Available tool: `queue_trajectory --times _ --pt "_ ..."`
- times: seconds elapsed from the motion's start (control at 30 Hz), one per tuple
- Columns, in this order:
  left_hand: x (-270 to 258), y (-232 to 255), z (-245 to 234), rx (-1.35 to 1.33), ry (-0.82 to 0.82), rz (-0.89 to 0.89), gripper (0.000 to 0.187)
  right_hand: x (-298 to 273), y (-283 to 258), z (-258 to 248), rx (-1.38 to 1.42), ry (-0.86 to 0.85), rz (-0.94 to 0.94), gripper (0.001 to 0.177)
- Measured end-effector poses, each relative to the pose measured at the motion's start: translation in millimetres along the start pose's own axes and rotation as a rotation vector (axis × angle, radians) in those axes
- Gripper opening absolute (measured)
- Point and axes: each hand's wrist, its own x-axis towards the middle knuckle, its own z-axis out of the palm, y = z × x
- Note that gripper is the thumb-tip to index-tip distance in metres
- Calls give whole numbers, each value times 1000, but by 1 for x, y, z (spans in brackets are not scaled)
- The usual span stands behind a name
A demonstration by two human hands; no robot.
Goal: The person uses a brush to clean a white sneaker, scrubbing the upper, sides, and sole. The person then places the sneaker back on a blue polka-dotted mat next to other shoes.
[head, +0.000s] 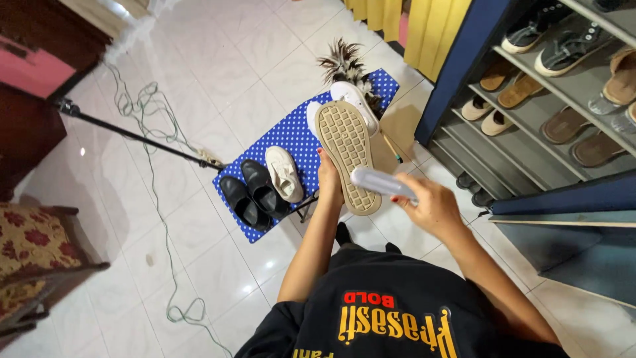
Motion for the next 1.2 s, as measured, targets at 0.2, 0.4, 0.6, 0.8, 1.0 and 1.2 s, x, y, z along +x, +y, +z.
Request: queue_trajectory --times 0.2,0.4,0.6,0.8,1.0,1.2 --pt "-10 13 -17 6 68 75 77 -9 20 26 -112 -98 -198 50" --pt "2 21 -31 -128 57 147 69 4 26 29 -80 11 -161 58" --pt "20 32 -24 -232 -77 105 70 23 -5 76 -36 -72 -452 53" --pt "33 75 -44 -154 -65 88 72 49 27 55 -162 70 -69 48" --pt "71 70 -46 -164 -113 91 73 86 -50 96 -136 -108 -382 53" --pt "93 97 -71 -234 -152 164 67 127 -23 97 -288 34 -74 52"
